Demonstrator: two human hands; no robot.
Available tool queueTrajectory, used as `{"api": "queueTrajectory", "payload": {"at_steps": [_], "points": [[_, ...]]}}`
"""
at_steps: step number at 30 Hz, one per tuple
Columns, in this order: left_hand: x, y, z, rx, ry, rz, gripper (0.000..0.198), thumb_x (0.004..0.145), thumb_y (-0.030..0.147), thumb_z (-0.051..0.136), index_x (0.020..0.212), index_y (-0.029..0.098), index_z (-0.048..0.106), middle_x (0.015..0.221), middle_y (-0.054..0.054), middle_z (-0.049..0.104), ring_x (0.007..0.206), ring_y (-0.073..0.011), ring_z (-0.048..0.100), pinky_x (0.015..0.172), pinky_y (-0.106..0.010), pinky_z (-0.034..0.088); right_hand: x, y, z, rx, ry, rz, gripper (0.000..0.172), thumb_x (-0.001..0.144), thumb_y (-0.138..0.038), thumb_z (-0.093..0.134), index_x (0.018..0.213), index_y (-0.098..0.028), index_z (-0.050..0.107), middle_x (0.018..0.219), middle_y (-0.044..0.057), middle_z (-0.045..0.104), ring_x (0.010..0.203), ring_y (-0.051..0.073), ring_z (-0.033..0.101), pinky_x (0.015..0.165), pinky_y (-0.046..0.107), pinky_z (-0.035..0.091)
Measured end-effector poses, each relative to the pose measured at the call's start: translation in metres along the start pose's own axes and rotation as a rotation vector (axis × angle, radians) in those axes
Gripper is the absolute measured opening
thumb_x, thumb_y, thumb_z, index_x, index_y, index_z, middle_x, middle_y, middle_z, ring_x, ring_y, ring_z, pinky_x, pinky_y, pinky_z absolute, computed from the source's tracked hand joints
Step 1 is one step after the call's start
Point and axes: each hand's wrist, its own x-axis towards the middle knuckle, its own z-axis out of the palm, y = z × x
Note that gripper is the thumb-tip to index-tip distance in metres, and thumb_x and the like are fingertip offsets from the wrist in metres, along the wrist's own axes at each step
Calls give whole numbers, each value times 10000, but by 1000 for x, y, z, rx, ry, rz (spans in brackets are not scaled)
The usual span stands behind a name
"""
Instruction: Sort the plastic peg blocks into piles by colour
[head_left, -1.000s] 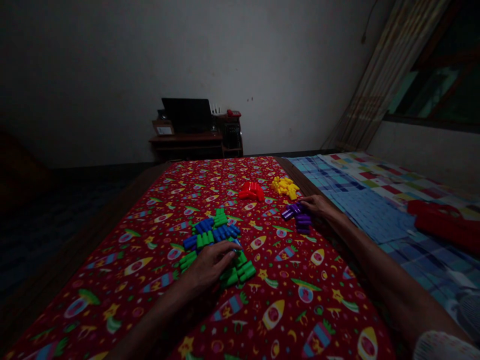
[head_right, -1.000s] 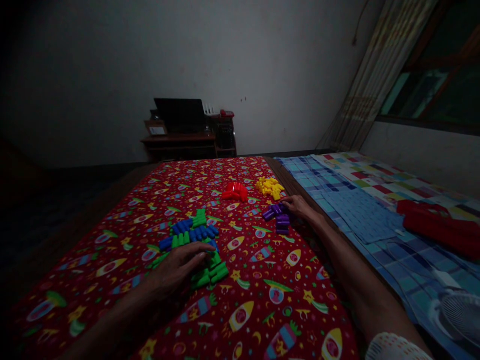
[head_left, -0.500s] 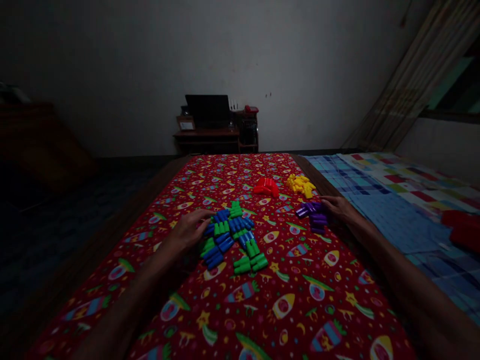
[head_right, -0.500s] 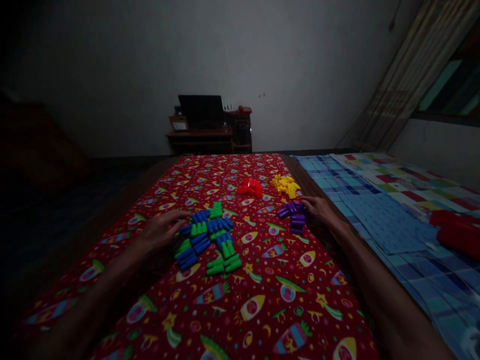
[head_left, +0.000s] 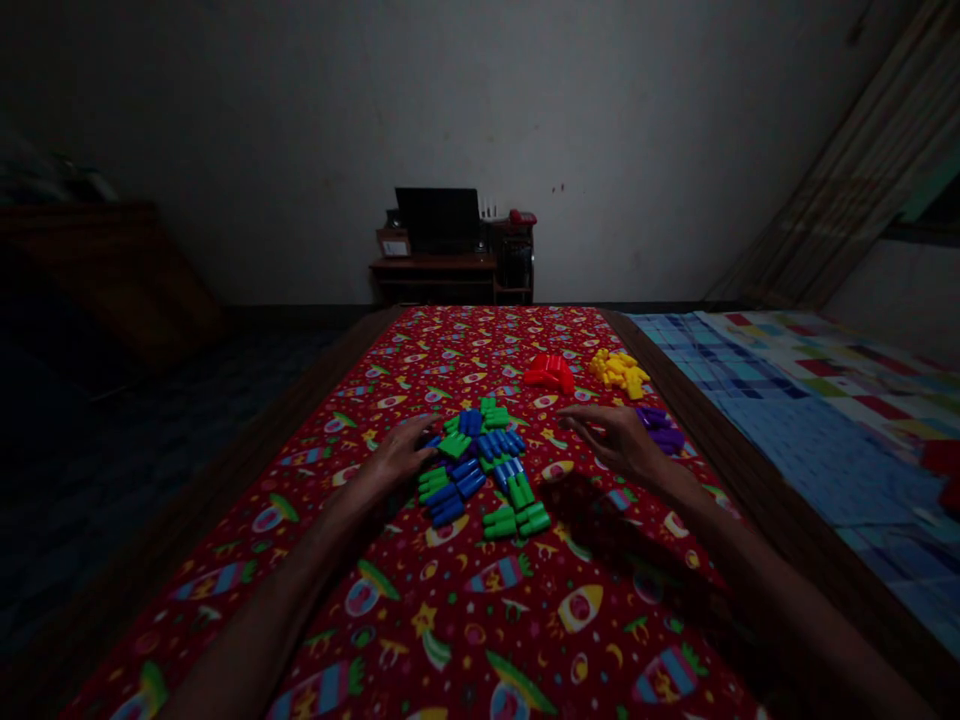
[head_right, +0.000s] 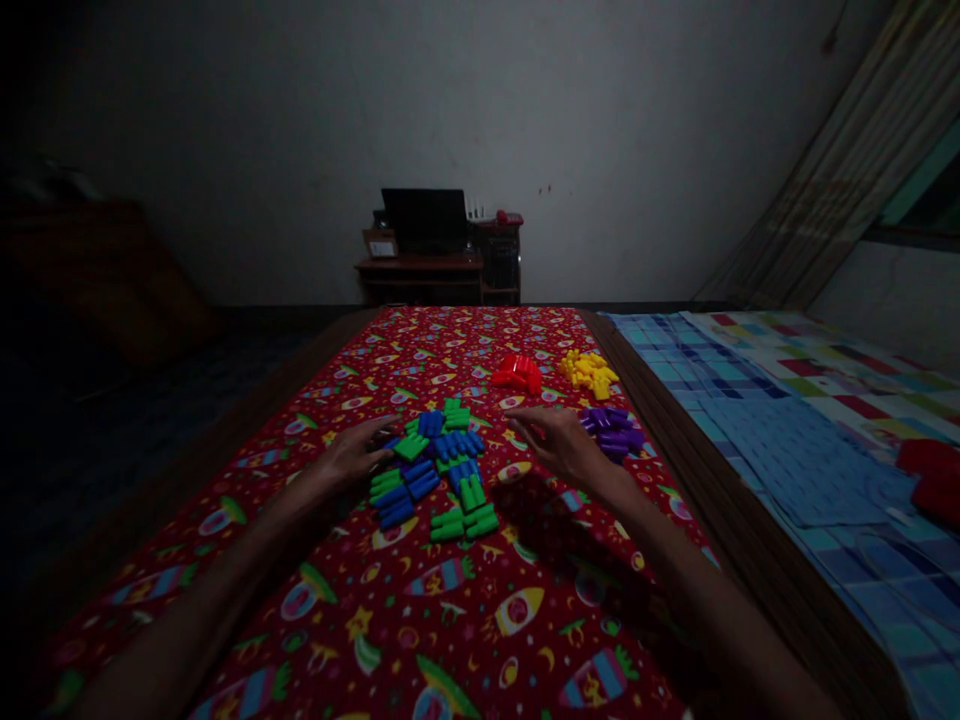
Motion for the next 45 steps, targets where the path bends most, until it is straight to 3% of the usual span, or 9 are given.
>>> {"api": "queueTrajectory", "payload": {"at_steps": [3, 6, 11, 18, 27, 31, 39, 42, 45], "points": [[-5, 1, -4, 113, 128, 39, 305, 786, 285, 521, 1053, 189, 633, 1120, -101, 613, 1081, -261, 570, 948, -404, 465, 3, -11, 21, 37, -65, -76, 298, 923, -289, 485, 1104, -182, 696, 912, 83, 754, 711, 161, 692, 602, 221, 478], [-8, 13, -1, 147, 62, 98, 191, 831, 340, 518, 865, 201, 645, 966, -72, 621, 960, -226, 594, 886, -358, 485, 7, -13, 33, 27, -79, -93, 284, 924, -276, 489, 1092, -184, 699, 883, 77, 755, 646, 139, 670, 575, 202, 446], [-10, 25, 13, 201, 30, 178, 327, 865, 449, 530, 1073, 211, 615, 1048, -78, 624, 999, -231, 583, 915, -371, 466, 7, -15, 35, 55, -111, -89, 289, 929, -283, 486, 1091, -172, 698, 848, 68, 751, 590, 118, 642, 537, 182, 414], [-15, 31, 11, 379, 149, 154, 266, 879, 277, 538, 1132, 191, 536, 1154, -109, 546, 1074, -255, 534, 917, -393, 462, 3, -10, 38, 60, -176, -73, 246, 916, -266, 510, 1015, -170, 713, 861, 61, 746, 638, 130, 649, 577, 191, 426], [-18, 27, 18, 529, 114, 163, 252, 866, 327, 571, 1082, 197, 590, 1164, -127, 571, 1118, -297, 524, 971, -426, 438, 52, -19, 124, -361, -222, -93, 161, 908, -251, 524, 940, -171, 660, 918, 95, 664, 947, 244, 557, 874, 382, 397], [-18, 23, 14, 504, 150, 139, 252, 847, 325, 582, 1074, 216, 595, 1202, -129, 572, 1134, -309, 528, 940, -441, 452, 55, -28, 144, -479, -304, -125, 212, 920, -163, 433, 994, -177, 631, 964, 105, 629, 1021, 288, 505, 914, 476, 354], [-13, 15, 13, 568, 63, 167, 316, 818, 325, 609, 1114, 217, 581, 1149, -107, 555, 1087, -275, 547, 885, -378, 492, 63, -22, 120, -88, -250, 13, 327, 823, -243, 602, 1136, -161, 651, 958, 78, 699, 883, 214, 619, 739, 297, 453], [-13, 11, 15, 522, 94, 183, 318, 836, 284, 570, 1147, 216, 559, 1160, -114, 540, 1064, -267, 562, 880, -382, 498, 60, -10, 89, 117, -75, 43, 391, 800, -252, 635, 1185, -180, 643, 1054, 57, 706, 912, 189, 647, 764, 271, 480], [-15, 12, 12, 487, 117, 206, 271, 871, 226, 477, 1131, 198, 547, 1149, -120, 536, 1028, -250, 576, 880, -380, 500, 39, 12, 38, 36, 93, 61, 346, 781, -256, 650, 1116, -176, 685, 1054, 77, 712, 949, 209, 651, 818, 309, 490]]}}
